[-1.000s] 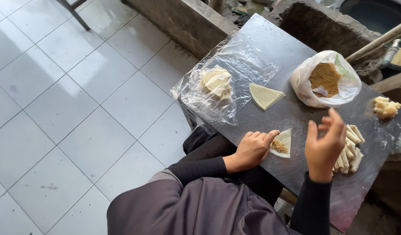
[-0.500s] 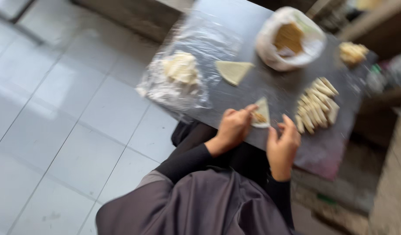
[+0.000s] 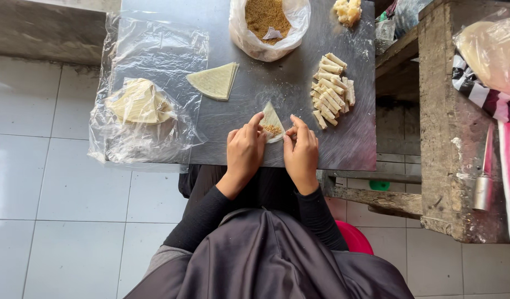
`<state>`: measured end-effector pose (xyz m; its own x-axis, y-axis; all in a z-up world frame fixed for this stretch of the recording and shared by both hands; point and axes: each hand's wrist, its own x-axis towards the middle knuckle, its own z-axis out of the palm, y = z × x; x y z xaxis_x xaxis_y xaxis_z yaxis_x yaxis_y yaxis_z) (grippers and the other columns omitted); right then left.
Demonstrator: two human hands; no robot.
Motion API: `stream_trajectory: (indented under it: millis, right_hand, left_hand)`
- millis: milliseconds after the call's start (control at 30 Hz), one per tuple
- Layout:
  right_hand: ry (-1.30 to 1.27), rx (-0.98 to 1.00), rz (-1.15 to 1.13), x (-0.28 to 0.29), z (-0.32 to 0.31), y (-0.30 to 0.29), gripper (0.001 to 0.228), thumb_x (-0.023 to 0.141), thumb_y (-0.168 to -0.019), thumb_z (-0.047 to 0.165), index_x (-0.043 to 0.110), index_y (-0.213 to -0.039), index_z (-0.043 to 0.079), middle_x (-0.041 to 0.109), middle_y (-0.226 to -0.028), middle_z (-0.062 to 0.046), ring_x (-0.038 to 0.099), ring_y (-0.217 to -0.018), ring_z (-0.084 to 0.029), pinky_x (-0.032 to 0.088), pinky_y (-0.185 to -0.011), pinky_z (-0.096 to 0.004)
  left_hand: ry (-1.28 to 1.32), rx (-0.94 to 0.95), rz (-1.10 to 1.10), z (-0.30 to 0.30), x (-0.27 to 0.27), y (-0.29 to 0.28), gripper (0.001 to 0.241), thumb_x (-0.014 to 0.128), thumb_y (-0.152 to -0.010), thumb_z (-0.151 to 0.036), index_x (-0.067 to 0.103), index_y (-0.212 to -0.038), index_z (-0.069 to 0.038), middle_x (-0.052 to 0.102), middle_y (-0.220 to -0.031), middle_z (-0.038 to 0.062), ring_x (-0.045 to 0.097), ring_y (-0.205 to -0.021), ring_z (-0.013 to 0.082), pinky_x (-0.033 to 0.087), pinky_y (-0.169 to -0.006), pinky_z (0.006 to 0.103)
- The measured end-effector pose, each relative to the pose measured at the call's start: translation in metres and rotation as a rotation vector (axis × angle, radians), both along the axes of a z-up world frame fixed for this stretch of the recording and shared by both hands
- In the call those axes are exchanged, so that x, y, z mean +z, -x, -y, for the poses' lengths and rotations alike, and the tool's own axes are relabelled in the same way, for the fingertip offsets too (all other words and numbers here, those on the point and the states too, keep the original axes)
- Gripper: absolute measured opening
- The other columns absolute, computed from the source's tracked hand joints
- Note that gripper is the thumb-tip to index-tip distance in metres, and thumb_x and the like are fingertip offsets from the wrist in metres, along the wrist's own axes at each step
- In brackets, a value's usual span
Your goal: The person wraps snacks by placing a small amount of brown filling onto a triangular dough wrapper, rolling it into a cylinder, and sealing the edge with a paste.
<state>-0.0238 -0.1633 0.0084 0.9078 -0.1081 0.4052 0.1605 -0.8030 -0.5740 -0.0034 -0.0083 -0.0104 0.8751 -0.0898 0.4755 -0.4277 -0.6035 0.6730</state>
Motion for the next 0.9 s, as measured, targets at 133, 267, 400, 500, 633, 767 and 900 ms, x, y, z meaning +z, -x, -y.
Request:
stream_trajectory:
  millis: [133, 267, 400, 500, 633, 767, 900]
  right_hand:
    - [-0.06, 0.015, 0.04, 0.0, -0.005, -0.003, 0.048, 0.066, -0.094, -0.004, 0.054, -0.14, 0.003, 0.067, -0.093, -0.008, 0.064, -0.091, -0.026, 0.051, -0.091, -0.041]
    - [-0.28, 0.092, 0.014, 0.001, -0.014, -0.003, 0.046, 0.064, -0.098, -0.005, 0.051, -0.142, 0.002, 0.064, -0.093, -0.009, 0.065, -0.085, -0.02, 0.056, -0.079, -0.035]
    - [-0.197, 0.185, 0.065, 0.002, -0.02, -0.006, 0.048, 0.065, -0.099, -0.006, 0.05, -0.143, 0.002, 0.066, -0.101, -0.012, 0.068, -0.09, -0.021, 0.058, -0.081, -0.034]
    - [-0.137, 0.23, 0.053, 0.003, -0.021, -0.009, 0.051, 0.067, -0.096, -0.006, 0.05, -0.143, 0.002, 0.068, -0.106, -0.014, 0.071, -0.095, -0.023, 0.059, -0.083, -0.035]
    - [-0.128, 0.262, -0.027, 0.007, -0.017, -0.012, 0.054, 0.068, -0.095, -0.005, 0.049, -0.145, 0.004, 0.073, -0.104, -0.012, 0.074, -0.097, -0.023, 0.06, -0.084, -0.035]
    - [-0.079, 0.383, -0.066, 0.019, -0.008, -0.015, 0.062, 0.064, -0.096, -0.008, 0.042, -0.152, 0.005, 0.073, -0.105, -0.012, 0.073, -0.099, -0.024, 0.058, -0.088, -0.036]
    - [-0.128, 0.461, -0.195, 0.036, 0.002, -0.018, 0.071, 0.064, -0.093, -0.009, 0.035, -0.157, 0.004, 0.074, -0.112, -0.014, 0.073, -0.103, -0.026, 0.058, -0.092, -0.036]
  left_hand:
    - [0.031, 0.012, -0.022, 0.0, -0.001, -0.002, 0.05, 0.068, -0.096, -0.01, 0.051, -0.142, -0.008, 0.072, -0.099, 0.003, 0.07, -0.087, 0.02, 0.046, -0.089, 0.0362]
    - [0.074, -0.01, -0.062, -0.004, 0.0, -0.002, 0.048, 0.065, -0.097, -0.006, 0.05, -0.143, -0.007, 0.074, -0.101, 0.003, 0.071, -0.086, 0.0194, 0.047, -0.088, 0.0361]
    - [0.079, -0.028, -0.073, -0.005, 0.001, -0.002, 0.049, 0.064, -0.096, -0.005, 0.049, -0.142, -0.007, 0.074, -0.101, 0.004, 0.071, -0.085, 0.0196, 0.047, -0.087, 0.036]
    - [0.084, -0.057, -0.049, -0.009, 0.002, -0.003, 0.049, 0.06, -0.098, 0.0, 0.049, -0.145, -0.008, 0.074, -0.106, 0.004, 0.072, -0.094, 0.0187, 0.048, -0.089, 0.0345]
    - [0.064, -0.187, 0.02, -0.024, 0.01, -0.007, 0.056, 0.061, -0.09, 0.001, 0.048, -0.144, -0.007, 0.073, -0.11, 0.005, 0.068, -0.1, 0.0215, 0.047, -0.088, 0.0356]
    - [-0.032, -0.316, 0.03, -0.036, 0.014, -0.016, 0.055, 0.062, -0.088, -0.002, 0.052, -0.142, -0.009, 0.074, -0.105, 0.001, 0.069, -0.099, 0.0186, 0.047, -0.088, 0.036]
    - [-0.145, -0.331, 0.07, -0.037, 0.013, -0.024, 0.048, 0.068, -0.092, -0.011, 0.055, -0.138, -0.011, 0.072, -0.093, 0.001, 0.069, -0.091, 0.016, 0.045, -0.085, 0.0365]
